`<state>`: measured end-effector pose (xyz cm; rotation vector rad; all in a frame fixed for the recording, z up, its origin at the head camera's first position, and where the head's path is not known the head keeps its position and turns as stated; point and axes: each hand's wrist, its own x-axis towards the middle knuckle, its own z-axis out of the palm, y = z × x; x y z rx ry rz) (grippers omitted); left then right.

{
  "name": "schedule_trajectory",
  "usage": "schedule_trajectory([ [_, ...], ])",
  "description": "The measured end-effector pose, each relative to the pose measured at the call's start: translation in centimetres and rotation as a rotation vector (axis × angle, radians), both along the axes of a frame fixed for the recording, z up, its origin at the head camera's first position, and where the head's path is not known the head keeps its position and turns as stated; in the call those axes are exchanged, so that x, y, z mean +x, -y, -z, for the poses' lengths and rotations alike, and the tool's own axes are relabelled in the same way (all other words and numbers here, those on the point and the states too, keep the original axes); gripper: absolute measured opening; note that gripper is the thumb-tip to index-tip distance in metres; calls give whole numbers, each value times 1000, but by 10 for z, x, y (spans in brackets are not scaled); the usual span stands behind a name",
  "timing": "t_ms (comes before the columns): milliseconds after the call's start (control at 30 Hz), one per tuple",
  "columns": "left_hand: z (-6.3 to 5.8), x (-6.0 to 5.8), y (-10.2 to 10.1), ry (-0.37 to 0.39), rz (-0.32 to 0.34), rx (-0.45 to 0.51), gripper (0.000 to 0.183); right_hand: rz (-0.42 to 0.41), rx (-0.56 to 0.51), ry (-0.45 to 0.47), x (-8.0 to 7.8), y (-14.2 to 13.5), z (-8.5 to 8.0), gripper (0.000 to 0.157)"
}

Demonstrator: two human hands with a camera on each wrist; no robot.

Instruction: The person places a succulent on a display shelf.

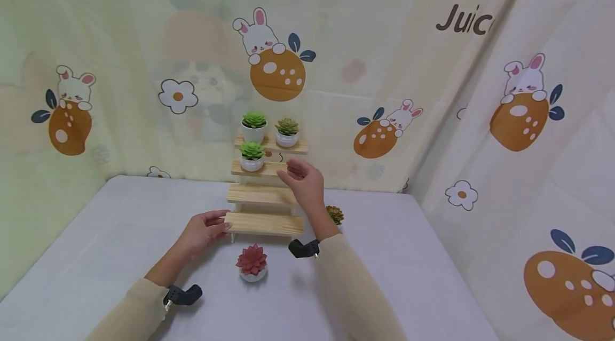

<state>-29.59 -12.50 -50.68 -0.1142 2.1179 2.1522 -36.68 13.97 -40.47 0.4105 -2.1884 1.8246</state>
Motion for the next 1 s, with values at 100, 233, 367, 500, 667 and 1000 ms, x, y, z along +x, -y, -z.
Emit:
schedule_trajectory([
  [100, 1, 1, 0, -2, -1, 1, 47, 11, 4, -5, 6, -11, 5, 43],
  [233, 0, 2, 1, -4, -5, 12, 47, 48, 55, -11, 13, -25, 12, 46],
  [367, -2, 3, 1, 3, -6, 15, 46, 88, 89, -25, 17, -39, 21, 45],
  [500, -2, 3, 1, 7, -7, 8, 46, 111, 76, -51, 21, -52, 29, 43],
  [667, 0, 2, 0, 11, -11, 8, 47, 156, 75, -56, 29, -67, 39, 45],
  [1000, -3, 1, -1, 14, -14, 12, 47, 342, 164, 14, 48, -92, 64, 49],
])
